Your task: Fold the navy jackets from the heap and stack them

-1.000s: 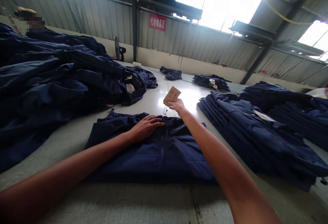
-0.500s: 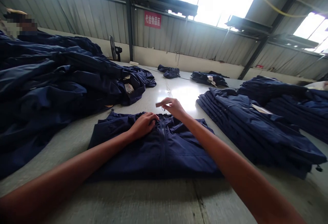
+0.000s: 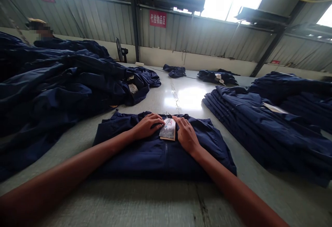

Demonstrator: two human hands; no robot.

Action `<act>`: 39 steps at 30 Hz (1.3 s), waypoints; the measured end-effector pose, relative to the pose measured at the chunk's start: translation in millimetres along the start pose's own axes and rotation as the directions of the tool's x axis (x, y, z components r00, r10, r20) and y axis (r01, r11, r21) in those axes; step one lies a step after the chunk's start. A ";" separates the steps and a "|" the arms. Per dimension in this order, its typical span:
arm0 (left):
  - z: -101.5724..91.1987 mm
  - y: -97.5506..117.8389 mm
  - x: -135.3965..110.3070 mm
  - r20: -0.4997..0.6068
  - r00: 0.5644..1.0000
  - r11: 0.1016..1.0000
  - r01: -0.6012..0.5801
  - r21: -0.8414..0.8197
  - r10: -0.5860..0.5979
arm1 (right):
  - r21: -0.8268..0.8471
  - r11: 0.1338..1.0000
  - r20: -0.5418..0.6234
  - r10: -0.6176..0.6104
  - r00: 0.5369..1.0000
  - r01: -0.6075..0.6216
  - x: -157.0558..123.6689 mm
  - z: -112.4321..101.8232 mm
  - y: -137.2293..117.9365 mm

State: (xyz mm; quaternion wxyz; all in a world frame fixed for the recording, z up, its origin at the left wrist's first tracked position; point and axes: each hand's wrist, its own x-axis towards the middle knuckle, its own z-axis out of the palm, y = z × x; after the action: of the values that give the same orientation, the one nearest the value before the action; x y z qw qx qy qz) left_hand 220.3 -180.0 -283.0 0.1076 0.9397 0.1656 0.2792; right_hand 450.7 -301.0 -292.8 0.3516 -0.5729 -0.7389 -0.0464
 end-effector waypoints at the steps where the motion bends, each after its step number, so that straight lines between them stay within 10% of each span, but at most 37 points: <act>1: -0.8 1.0 0.0 0.014 1.000 1.000 -0.017 -0.003 0.017 | -0.005 0.999 -0.022 0.032 0.999 -0.033 -2.0 1.1 0.1; 39: 2.1 -4.8 2.8 0.006 1.000 0.999 0.030 0.013 -0.030 | -0.021 0.995 -0.022 0.099 0.995 -0.099 -10.2 -2.5 -7.6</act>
State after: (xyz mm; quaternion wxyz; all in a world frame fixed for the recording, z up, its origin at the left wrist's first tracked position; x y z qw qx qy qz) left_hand 222.4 -174.7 -284.8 0.1063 0.9387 0.1812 0.2734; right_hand 446.2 -313.0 -294.2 0.3547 -0.6122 -0.7053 -0.0430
